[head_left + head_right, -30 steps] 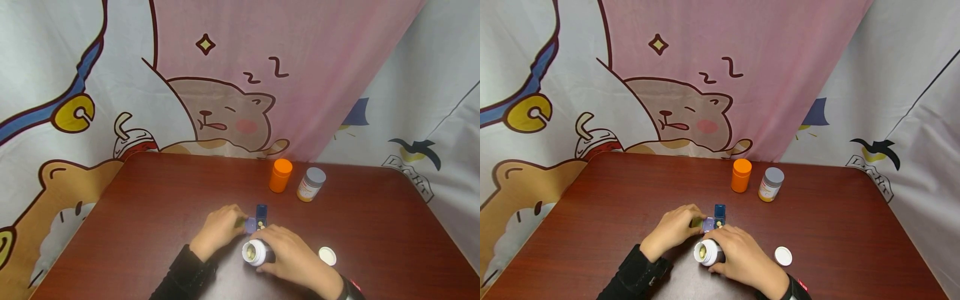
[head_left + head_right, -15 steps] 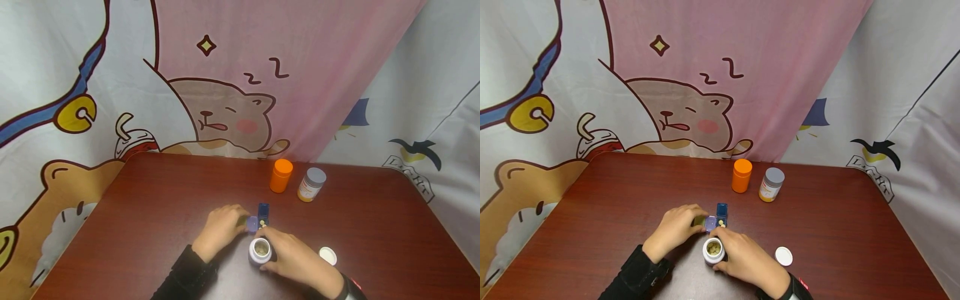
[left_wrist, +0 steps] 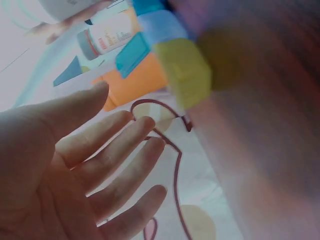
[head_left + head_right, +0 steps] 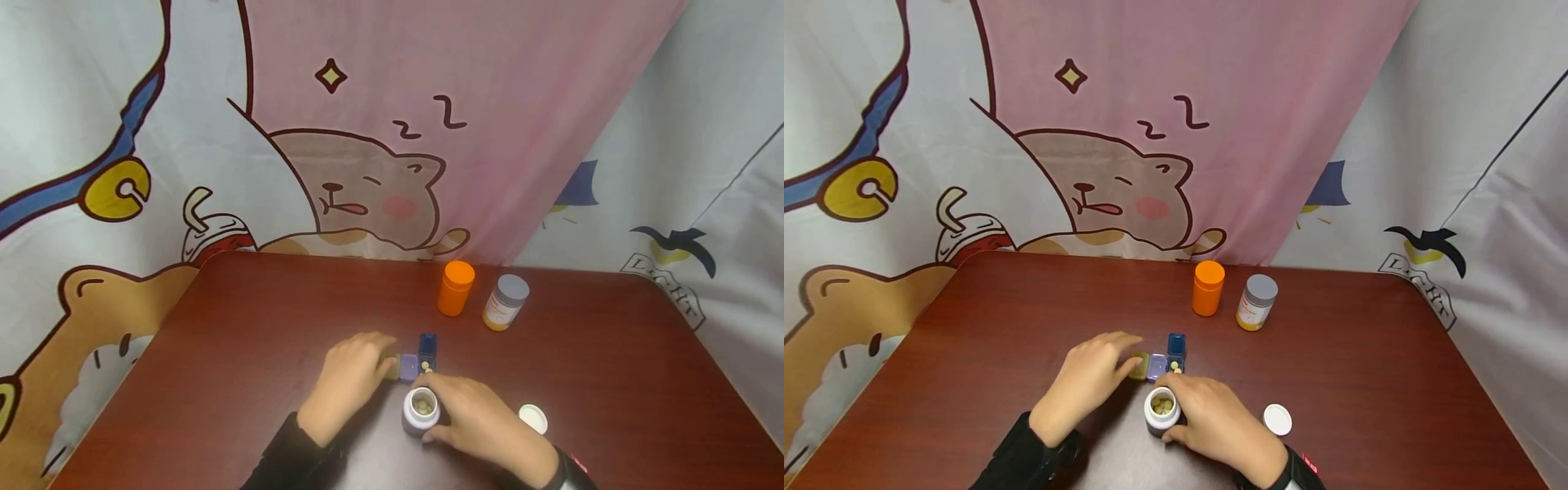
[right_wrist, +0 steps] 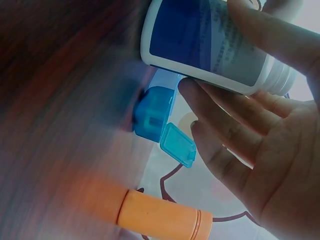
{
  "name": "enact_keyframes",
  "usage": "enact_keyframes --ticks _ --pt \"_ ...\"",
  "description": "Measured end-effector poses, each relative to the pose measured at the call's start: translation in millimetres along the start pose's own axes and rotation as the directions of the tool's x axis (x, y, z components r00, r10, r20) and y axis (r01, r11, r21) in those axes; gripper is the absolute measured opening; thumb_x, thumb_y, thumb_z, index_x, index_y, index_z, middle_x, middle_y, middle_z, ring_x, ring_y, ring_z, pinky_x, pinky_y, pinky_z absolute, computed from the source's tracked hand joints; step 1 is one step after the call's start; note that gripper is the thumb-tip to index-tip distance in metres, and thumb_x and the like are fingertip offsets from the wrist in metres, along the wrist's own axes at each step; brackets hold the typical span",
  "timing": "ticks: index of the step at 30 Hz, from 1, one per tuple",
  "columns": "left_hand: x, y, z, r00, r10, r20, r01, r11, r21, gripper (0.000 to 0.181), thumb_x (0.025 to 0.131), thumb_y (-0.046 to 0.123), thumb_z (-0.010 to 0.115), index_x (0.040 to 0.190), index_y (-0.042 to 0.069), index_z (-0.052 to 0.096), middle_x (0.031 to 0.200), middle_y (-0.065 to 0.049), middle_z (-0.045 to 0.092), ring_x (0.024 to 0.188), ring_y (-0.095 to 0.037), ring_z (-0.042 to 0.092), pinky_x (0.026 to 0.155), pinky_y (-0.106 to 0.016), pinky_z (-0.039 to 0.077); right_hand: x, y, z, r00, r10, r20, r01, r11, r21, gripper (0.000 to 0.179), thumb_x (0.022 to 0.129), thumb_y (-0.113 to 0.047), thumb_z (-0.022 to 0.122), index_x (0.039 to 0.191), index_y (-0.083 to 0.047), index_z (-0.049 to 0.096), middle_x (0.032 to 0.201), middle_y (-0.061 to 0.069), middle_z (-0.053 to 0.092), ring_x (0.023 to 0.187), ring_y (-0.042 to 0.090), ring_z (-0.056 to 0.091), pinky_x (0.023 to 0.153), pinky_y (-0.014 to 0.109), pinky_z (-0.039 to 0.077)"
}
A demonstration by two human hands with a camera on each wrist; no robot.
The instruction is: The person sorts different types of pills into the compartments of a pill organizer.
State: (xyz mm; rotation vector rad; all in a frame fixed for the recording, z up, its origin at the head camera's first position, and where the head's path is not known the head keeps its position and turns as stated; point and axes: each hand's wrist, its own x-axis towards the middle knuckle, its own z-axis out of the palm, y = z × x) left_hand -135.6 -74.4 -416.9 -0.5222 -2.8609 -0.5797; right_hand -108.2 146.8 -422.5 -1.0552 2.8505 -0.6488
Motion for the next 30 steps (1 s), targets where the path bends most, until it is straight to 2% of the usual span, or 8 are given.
enact_keyframes --ticks 4,7,12,16,20,23,25,30 --pt "-8.3 2.1 -8.9 1.000 -0.011 0.012 0.011 1.000 -0.029 0.025 0.100 0.022 0.070 0.121 0.011 0.076 0.121 -0.009 0.077 0.111 -0.031 0.073 0.089 -0.051 0.061 -1.1 1 0 1.000 -0.008 0.011 0.008 0.999 -0.035 0.075 0.071 -0.032 0.096 0.136 -0.017 0.061 0.126 0.000 0.075 0.110 0.019 0.072 0.093 0.044 0.059" --pt "-16.9 1.4 -8.5 1.000 -0.004 0.008 0.004 1.000 -0.021 0.023 0.102 0.017 0.065 0.122 0.011 0.075 0.120 -0.009 0.078 0.109 -0.030 0.074 0.090 -0.050 0.060 -5.8 5 -2 1.000 -0.017 0.014 0.018 0.998 -0.061 0.081 0.072 -0.030 0.096 0.143 -0.015 0.059 0.134 0.004 0.072 0.117 0.024 0.070 0.098 0.047 0.057" --pt "-32.5 -2.7 1.4 0.999 0.046 -0.002 -0.046 0.999 0.028 0.030 0.093 0.007 0.068 0.122 0.011 0.074 0.118 -0.006 0.078 0.108 -0.027 0.074 0.093 -0.047 0.059 -22.1 20 -4 0.999 -0.023 -0.048 0.017 0.991 -0.131 0.072 0.071 -0.026 0.095 0.135 -0.016 0.065 0.130 0.000 0.071 0.117 0.022 0.068 0.099 0.046 0.056" --pt "-40.5 -1.6 1.2 0.989 0.059 0.132 -0.044 0.993 -0.113 0.053 0.082 0.002 0.071 0.134 0.012 0.068 0.132 -0.008 0.073 0.123 -0.030 0.069 0.103 -0.054 0.054 -41.5 38 -9 0.997 0.008 -0.077 -0.024 0.979 -0.203 0.068 0.067 -0.025 0.097 0.128 -0.015 0.068 0.126 0.003 0.070 0.112 0.024 0.067 0.095 0.048 0.057" --pt "-43.3 0.7 -1.1 0.957 0.103 0.272 -0.038 0.972 -0.233 0.075 0.078 0.012 0.082 0.148 0.014 0.056 0.146 -0.009 0.064 0.132 -0.033 0.062 0.110 -0.057 0.049 -60.3 58 -18 0.993 0.118 -0.025 -0.120 0.970 -0.209 0.070 0.062 -0.025 0.099 0.125 -0.018 0.070 0.123 0.002 0.067 0.106 0.026 0.067 0.090 0.050 0.057" --pt "-44.1 2.4 1.4 0.932 0.143 0.334 -0.046 0.958 -0.283 0.091 0.075 0.027 0.091 0.155 0.017 0.049 0.150 -0.006 0.061 0.133 -0.030 0.062 0.110 -0.052 0.050 -69.7 69 -25 0.968 0.249 0.033 -0.238 0.953 -0.186 0.074 0.057 -0.026 0.101 0.123 -0.022 0.070 0.117 -0.004 0.064 0.100 0.021 0.065 0.085 0.048 0.058" --pt "-44.6 4.4 4.1 0.925 0.153 0.348 -0.039 0.948 -0.315 0.093 0.076 0.036 0.092 0.155 0.018 0.048 0.150 -0.004 0.061 0.133 -0.028 0.062 0.110 -0.050 0.050 -72.9 75 -28 0.943 0.328 0.062 -0.313 0.934 -0.172 0.074 0.054 -0.026 0.102 0.121 -0.023 0.070 0.114 -0.007 0.062 0.096 0.018 0.064 0.080 0.045 0.057" --pt "-46.4 10.1 10.1 0.937 0.139 0.319 -0.022 0.939 -0.343 0.080 0.083 0.046 0.086 0.151 0.020 0.053 0.148 0.000 0.063 0.132 -0.026 0.063 0.108 -0.050 0.052 -72.7 80 -31 0.897 0.431 0.100 -0.414 0.897 -0.154 0.068 0.054 -0.027 0.102 0.114 -0.025 0.069 0.108 -0.010 0.060 0.087 0.014 0.063 0.069 0.037 0.054"
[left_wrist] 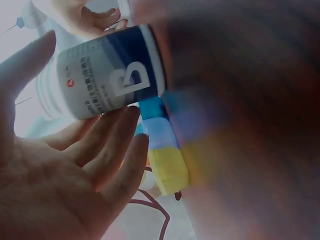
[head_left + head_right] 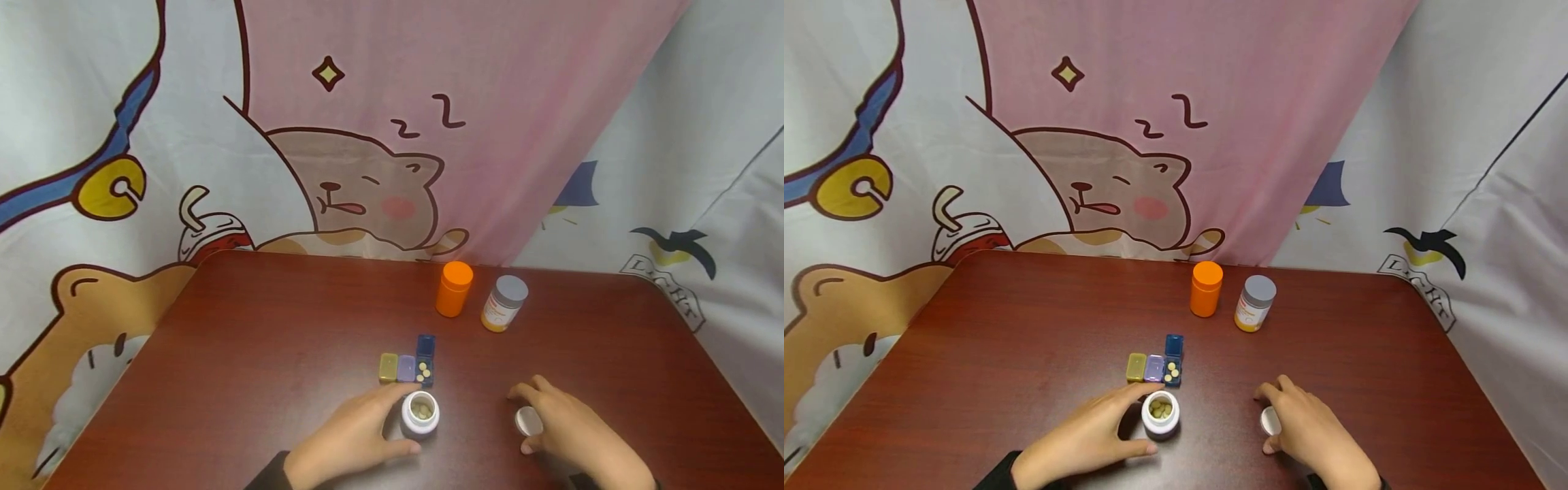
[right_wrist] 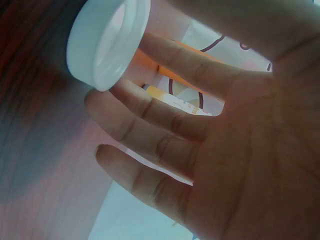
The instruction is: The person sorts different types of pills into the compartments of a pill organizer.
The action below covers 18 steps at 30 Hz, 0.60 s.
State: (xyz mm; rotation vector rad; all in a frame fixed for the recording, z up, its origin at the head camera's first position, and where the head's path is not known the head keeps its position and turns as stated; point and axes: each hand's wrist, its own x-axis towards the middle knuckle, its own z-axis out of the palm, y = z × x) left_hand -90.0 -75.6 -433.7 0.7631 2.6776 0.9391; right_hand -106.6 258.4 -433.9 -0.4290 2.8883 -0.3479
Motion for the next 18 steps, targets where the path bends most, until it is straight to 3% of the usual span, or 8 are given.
enact_keyframes --ticks 9,18 --pt "2.5 3.0 8.5 0.997 0.002 -0.081 0.000 1.000 0.027 0.070 0.084 0.045 0.086 0.144 0.021 0.059 0.139 0.004 0.068 0.125 -0.022 0.066 0.102 -0.046 0.055 -0.1 1.2 2.1 1.000 0.030 0.003 -0.030 0.999 0.019 0.061 0.054 -0.025 0.101 0.102 -0.024 0.064 0.105 -0.011 0.059 0.082 0.013 0.062 0.063 0.036 0.050" --pt "2.5 6.5 6.6 0.996 -0.029 -0.084 0.032 0.999 0.040 0.071 0.083 0.046 0.086 0.144 0.020 0.060 0.139 0.001 0.069 0.124 -0.025 0.067 0.099 -0.051 0.056 1.4 1.9 3.0 0.998 0.061 -0.011 -0.061 0.998 0.015 0.056 0.057 -0.024 0.101 0.090 -0.022 0.055 0.088 -0.008 0.059 0.074 0.013 0.057 0.061 0.036 0.045"
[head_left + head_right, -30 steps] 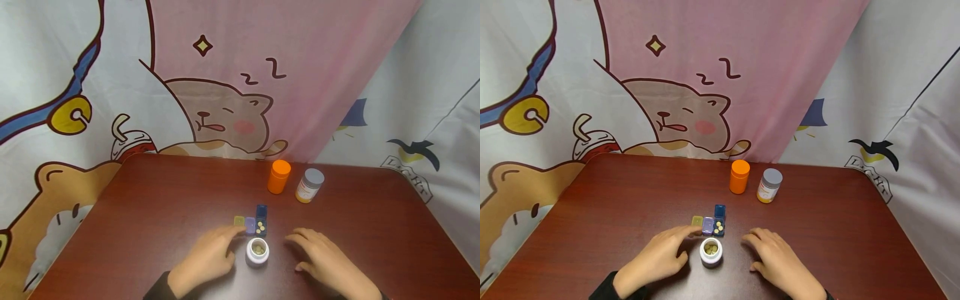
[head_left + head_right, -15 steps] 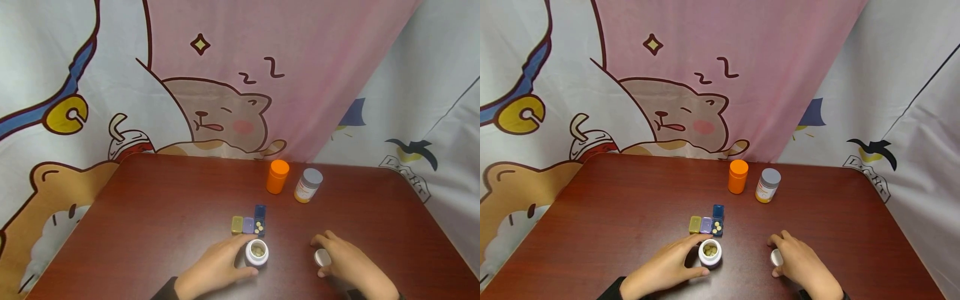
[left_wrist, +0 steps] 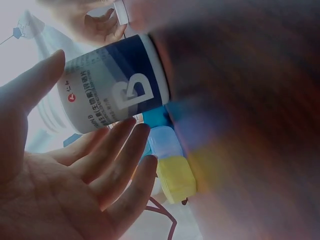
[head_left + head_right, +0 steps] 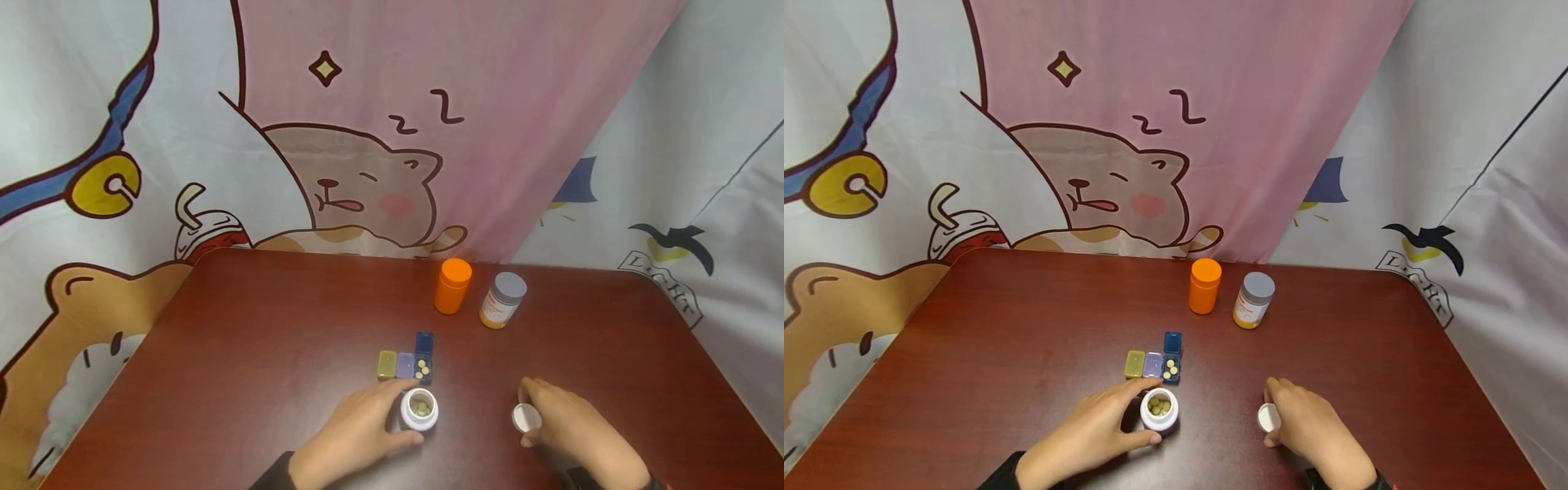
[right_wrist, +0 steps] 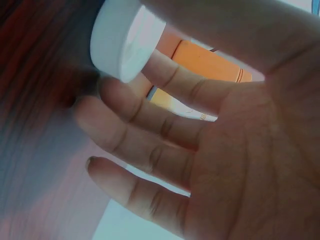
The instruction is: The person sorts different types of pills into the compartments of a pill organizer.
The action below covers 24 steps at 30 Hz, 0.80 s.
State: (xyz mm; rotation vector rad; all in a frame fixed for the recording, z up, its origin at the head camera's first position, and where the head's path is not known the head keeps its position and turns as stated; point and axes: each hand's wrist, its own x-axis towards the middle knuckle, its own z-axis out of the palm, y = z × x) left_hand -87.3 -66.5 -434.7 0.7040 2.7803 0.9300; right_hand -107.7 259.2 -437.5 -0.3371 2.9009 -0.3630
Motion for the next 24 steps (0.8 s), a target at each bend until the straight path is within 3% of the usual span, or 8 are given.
enact_keyframes --ticks 6,11,16,21,24 --pt "4.0 -1.9 1.7 0.999 -0.011 0.030 0.012 1.000 -0.020 0.073 0.081 0.044 0.088 0.144 0.020 0.060 0.138 -0.001 0.069 0.121 -0.024 0.068 0.096 -0.051 0.057 0.7 -5 3 0.998 -0.041 -0.045 0.041 0.999 -0.004 0.047 0.068 -0.027 0.096 0.091 -0.021 0.056 0.074 -0.013 0.053 0.067 0.005 0.049 0.059 0.031 0.042" --pt "5.5 -3.0 3.8 0.999 -0.012 0.034 0.013 1.000 -0.024 0.073 0.080 0.044 0.089 0.143 0.020 0.061 0.136 -0.001 0.070 0.119 -0.022 0.069 0.096 -0.049 0.057 0.6 -12 4 0.980 -0.174 -0.097 0.172 0.985 -0.030 0.041 0.072 -0.023 0.093 0.098 -0.023 0.061 0.081 -0.016 0.060 0.071 0.002 0.053 0.061 0.030 0.046" --pt "6.5 -2.7 3.9 0.999 -0.006 0.032 0.007 1.000 -0.029 0.072 0.081 0.046 0.088 0.143 0.021 0.061 0.135 0.000 0.071 0.118 -0.020 0.068 0.095 -0.046 0.057 1.6 -26 4 0.932 -0.295 -0.210 0.281 0.955 -0.096 0.039 0.076 -0.024 0.090 0.109 -0.022 0.069 0.100 -0.014 0.070 0.086 0.008 0.064 0.077 0.036 0.057" --pt "6.8 -2.9 4.1 1.000 0.015 0.020 -0.014 0.999 -0.031 0.066 0.081 0.042 0.089 0.138 0.020 0.064 0.129 0.003 0.073 0.114 -0.015 0.069 0.093 -0.040 0.057 2.2 -45 5 0.881 -0.327 -0.342 0.301 0.945 -0.128 0.046 0.074 -0.030 0.093 0.109 -0.025 0.063 0.094 -0.017 0.066 0.083 0.006 0.061 0.076 0.034 0.056" --pt "6.7 -3.1 3.9 1.000 0.022 0.009 -0.022 0.999 -0.024 0.063 0.081 0.040 0.089 0.135 0.020 0.065 0.127 0.004 0.073 0.113 -0.014 0.068 0.093 -0.038 0.057 1.8 -55 9 0.828 -0.347 -0.441 0.335 0.936 -0.108 0.052 0.072 -0.028 0.095 0.110 -0.024 0.060 0.092 -0.018 0.064 0.083 0.003 0.060 0.074 0.031 0.055"
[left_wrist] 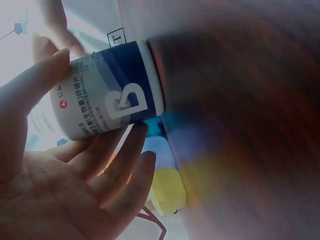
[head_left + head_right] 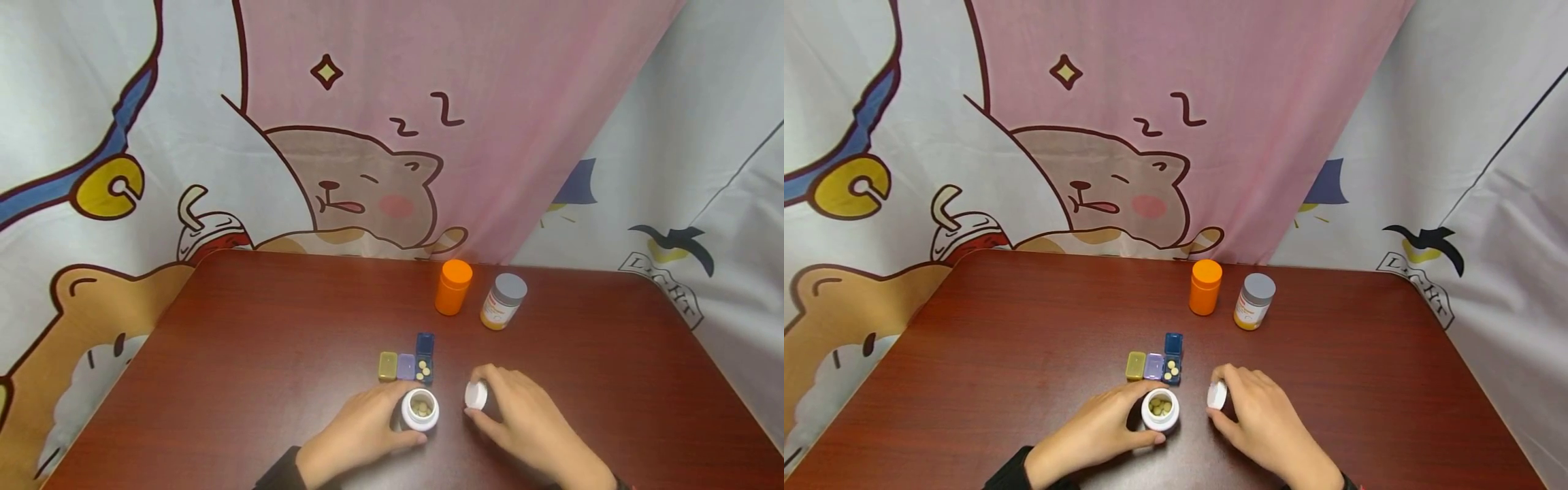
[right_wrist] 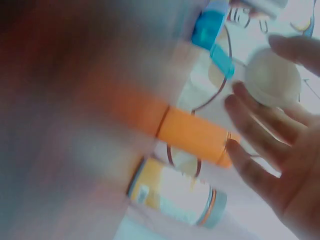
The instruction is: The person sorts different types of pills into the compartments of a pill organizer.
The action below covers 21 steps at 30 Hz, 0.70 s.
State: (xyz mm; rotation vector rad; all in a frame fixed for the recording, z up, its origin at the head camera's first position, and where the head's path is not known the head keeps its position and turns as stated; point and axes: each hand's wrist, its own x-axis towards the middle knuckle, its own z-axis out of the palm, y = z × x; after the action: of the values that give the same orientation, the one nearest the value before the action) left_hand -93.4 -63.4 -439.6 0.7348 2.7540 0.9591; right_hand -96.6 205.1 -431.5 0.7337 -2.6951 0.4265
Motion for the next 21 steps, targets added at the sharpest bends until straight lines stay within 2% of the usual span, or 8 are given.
enact_keyframes --ticks 3,5,8,11,13,16,21 --pt "0.2 -0.5 -0.1 1.000 0.000 -0.003 0.000 1.000 0.006 0.062 0.080 0.039 0.090 0.134 0.020 0.066 0.126 0.004 0.073 0.113 -0.014 0.068 0.093 -0.039 0.057 -0.4 -9 4 0.995 0.000 -0.101 0.006 0.998 0.063 0.050 0.077 -0.024 0.091 0.115 -0.020 0.059 0.100 -0.014 0.068 0.087 0.005 0.063 0.075 0.032 0.056" --pt "0.3 -0.9 -0.3 1.000 -0.001 -0.001 0.001 1.000 0.006 0.062 0.080 0.039 0.090 0.133 0.020 0.067 0.126 0.004 0.073 0.114 -0.014 0.068 0.093 -0.040 0.057 -0.2 -16 6 0.989 0.005 -0.147 0.010 0.995 0.101 0.048 0.083 -0.021 0.087 0.123 -0.018 0.061 0.111 -0.010 0.072 0.096 0.009 0.067 0.081 0.035 0.058" --pt "0.8 -1.7 -0.4 1.000 -0.003 0.002 0.003 1.000 0.003 0.061 0.079 0.038 0.091 0.133 0.020 0.068 0.126 0.005 0.074 0.114 -0.015 0.068 0.093 -0.040 0.058 0.1 -24 9 0.985 -0.006 -0.173 0.035 0.986 0.160 0.050 0.089 -0.018 0.080 0.136 -0.020 0.063 0.120 -0.010 0.071 0.102 0.008 0.066 0.086 0.035 0.057" --pt "1.5 -2.3 -0.4 1.000 -0.003 0.003 0.003 1.000 -0.002 0.060 0.078 0.037 0.092 0.131 0.021 0.069 0.124 0.006 0.074 0.112 -0.013 0.068 0.092 -0.039 0.058 0.8 -30 11 0.980 -0.049 -0.195 0.093 0.970 0.224 0.053 0.092 -0.019 0.078 0.142 -0.023 0.063 0.122 -0.013 0.069 0.105 0.006 0.063 0.091 0.027 0.053" --pt "1.6 -2.6 -0.4 1.000 -0.004 0.006 0.004 1.000 -0.003 0.060 0.078 0.037 0.092 0.131 0.021 0.069 0.124 0.006 0.074 0.112 -0.013 0.068 0.092 -0.039 0.058 1.3 -32 12 0.972 -0.073 -0.224 0.134 0.953 0.271 0.051 0.093 -0.023 0.078 0.142 -0.021 0.064 0.120 -0.013 0.069 0.104 0.006 0.062 0.094 0.020 0.049" --pt "1.8 -2.8 -0.3 1.000 -0.006 0.012 0.006 1.000 -0.001 0.060 0.078 0.038 0.092 0.131 0.022 0.069 0.125 0.007 0.074 0.112 -0.012 0.068 0.092 -0.039 0.058 2.2 -35 16 0.960 -0.096 -0.262 0.187 0.918 0.350 0.049 0.095 -0.026 0.078 0.141 -0.016 0.065 0.120 -0.005 0.071 0.106 0.010 0.063 0.100 0.013 0.044" --pt "2.8 -3.6 0.1 1.000 -0.002 0.020 0.002 1.000 -0.006 0.061 0.079 0.039 0.091 0.133 0.023 0.068 0.125 0.006 0.074 0.111 -0.012 0.067 0.089 -0.037 0.058 2.9 -38 21 0.963 -0.135 -0.231 0.233 0.847 0.477 0.054 0.091 -0.022 0.083 0.141 -0.012 0.065 0.126 0.001 0.072 0.113 0.013 0.063 0.106 0.012 0.041"
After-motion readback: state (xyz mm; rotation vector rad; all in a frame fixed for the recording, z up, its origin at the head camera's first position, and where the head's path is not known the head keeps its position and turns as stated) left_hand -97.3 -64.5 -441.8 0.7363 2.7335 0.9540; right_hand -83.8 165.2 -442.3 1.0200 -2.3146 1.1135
